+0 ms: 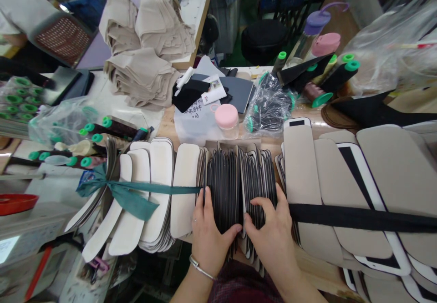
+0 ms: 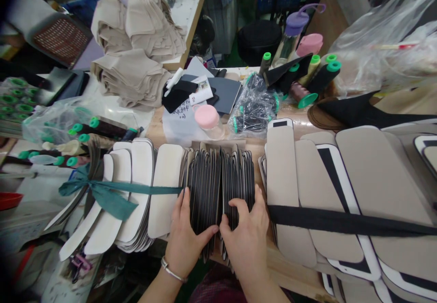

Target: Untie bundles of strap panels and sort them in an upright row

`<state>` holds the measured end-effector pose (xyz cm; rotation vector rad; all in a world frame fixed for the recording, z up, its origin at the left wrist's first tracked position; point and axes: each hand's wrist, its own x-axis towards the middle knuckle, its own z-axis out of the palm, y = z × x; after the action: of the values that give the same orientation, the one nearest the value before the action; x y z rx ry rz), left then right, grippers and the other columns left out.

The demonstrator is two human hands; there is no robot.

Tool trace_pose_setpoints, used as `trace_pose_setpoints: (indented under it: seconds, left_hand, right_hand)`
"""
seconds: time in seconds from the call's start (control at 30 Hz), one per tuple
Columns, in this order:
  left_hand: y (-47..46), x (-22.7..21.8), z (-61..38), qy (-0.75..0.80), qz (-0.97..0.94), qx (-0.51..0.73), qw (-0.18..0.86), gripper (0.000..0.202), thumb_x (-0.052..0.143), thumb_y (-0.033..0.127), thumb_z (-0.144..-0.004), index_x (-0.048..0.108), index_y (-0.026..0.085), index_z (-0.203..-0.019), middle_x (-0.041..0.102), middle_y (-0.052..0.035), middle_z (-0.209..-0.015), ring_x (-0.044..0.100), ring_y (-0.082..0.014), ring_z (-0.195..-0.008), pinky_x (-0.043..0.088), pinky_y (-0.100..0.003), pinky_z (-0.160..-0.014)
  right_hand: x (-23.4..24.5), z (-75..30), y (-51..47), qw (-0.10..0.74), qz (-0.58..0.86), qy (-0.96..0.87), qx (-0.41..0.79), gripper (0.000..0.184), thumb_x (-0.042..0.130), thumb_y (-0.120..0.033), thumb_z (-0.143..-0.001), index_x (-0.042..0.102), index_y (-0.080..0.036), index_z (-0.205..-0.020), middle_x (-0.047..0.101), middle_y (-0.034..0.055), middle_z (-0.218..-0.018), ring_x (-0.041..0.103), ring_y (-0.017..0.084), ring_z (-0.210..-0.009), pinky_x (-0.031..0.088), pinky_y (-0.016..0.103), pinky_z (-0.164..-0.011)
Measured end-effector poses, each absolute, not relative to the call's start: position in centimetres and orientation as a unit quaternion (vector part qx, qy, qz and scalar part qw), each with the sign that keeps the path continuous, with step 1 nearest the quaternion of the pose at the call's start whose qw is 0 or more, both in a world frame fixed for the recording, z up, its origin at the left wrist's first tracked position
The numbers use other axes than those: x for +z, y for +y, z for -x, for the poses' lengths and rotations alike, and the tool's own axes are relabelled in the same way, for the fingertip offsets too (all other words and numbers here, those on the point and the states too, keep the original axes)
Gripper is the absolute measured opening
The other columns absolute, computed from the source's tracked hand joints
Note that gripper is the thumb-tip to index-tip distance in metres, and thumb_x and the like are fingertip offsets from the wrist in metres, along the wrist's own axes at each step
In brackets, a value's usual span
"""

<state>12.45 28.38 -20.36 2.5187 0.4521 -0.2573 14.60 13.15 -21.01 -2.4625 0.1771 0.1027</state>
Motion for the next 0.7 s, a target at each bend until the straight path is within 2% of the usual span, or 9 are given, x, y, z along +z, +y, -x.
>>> trace_pose_setpoints:
  seconds: [0.1,0.17,0.23,0.33,0.4,0.57,0.7]
  left_hand:
    - [28.9,-20.5,-12.3,0.169,-0.934,-0.094,0.301,0.114,0.081,0.032,-0.069,0.004,0.023,-0.154,0.023,-0.0156,-0.157,0.023,-0.0317,-0.145,0.028,-0.054,-0.116]
    - [29.3,-20.6,-12.2,0.172,-0.927,-0.099,0.319,0.113,0.079,0.031,-0.072,0.002,0.022,-0.154,0.025,-0.0163,-0.156,0.023,-0.0312,-0.145,0.028,-0.054,-0.117]
    - [29.7,-20.7,-12.3,0.179,-0.921,-0.107,0.330,0.115,0.078,0.033,-0.072,-0.002,0.021,-0.154,0.025,-0.0171,-0.156,0.023,-0.0313,-0.145,0.027,-0.054,-0.117]
    - [30.0,-20.8,-12.5,0.184,-0.920,-0.117,0.326,0.119,0.078,0.037,-0.070,-0.005,0.019,-0.153,0.023,-0.0179,-0.157,0.023,-0.0314,-0.146,0.027,-0.053,-0.118]
    - [29.9,-20.8,-12.7,0.185,-0.923,-0.121,0.316,0.121,0.079,0.039,-0.069,-0.005,0.018,-0.153,0.024,-0.0182,-0.156,0.023,-0.0314,-0.146,0.028,-0.052,-0.117]
    - [29.5,-20.9,-12.6,0.197,-0.929,-0.119,0.289,0.132,0.084,0.047,-0.059,-0.003,0.017,-0.154,0.024,-0.0203,-0.155,0.025,-0.0364,-0.144,0.032,-0.055,-0.114]
    - [29.4,-20.9,-12.5,0.192,-0.930,-0.123,0.289,0.126,0.081,0.044,-0.063,-0.003,0.016,-0.153,0.024,-0.0204,-0.155,0.025,-0.0350,-0.144,0.032,-0.054,-0.115]
  right_hand:
    - [-21.0,-14.4,13.4,0.317,0.948,0.018,0.008,0.032,0.061,-0.023,-0.081,0.064,-0.027,-0.112,0.009,0.0061,-0.161,0.019,0.035,-0.146,0.030,0.060,-0.110]
    - [-21.1,-14.3,13.4,0.305,0.952,-0.024,-0.001,0.030,0.057,-0.019,-0.083,0.065,-0.030,-0.109,0.016,0.0019,-0.161,0.018,0.033,-0.147,0.023,0.063,-0.113]
    - [-21.4,-14.3,13.4,0.298,0.954,-0.034,-0.004,0.025,0.055,-0.018,-0.084,0.065,-0.029,-0.103,0.027,0.0020,-0.157,0.023,0.030,-0.146,0.018,0.064,-0.115]
    - [-21.7,-14.3,13.3,0.305,0.952,-0.004,-0.010,0.016,0.057,-0.022,-0.082,0.064,-0.024,-0.096,0.039,0.0067,-0.150,0.030,0.029,-0.142,0.020,0.061,-0.115]
    - [-21.8,-14.3,13.1,0.310,0.951,0.000,-0.010,0.013,0.058,-0.024,-0.082,0.064,-0.024,-0.093,0.041,0.0066,-0.147,0.032,0.029,-0.141,0.022,0.060,-0.115]
    - [-21.8,-14.3,13.0,0.302,0.953,-0.031,0.002,0.013,0.058,-0.024,-0.082,0.069,-0.029,-0.086,0.037,0.0001,-0.150,0.028,0.031,-0.142,0.020,0.062,-0.114]
    - [-21.7,-14.3,13.0,0.294,0.955,-0.030,0.013,0.011,0.062,-0.031,-0.082,0.071,-0.032,-0.088,0.035,-0.0021,-0.152,0.027,0.032,-0.142,0.018,0.063,-0.114]
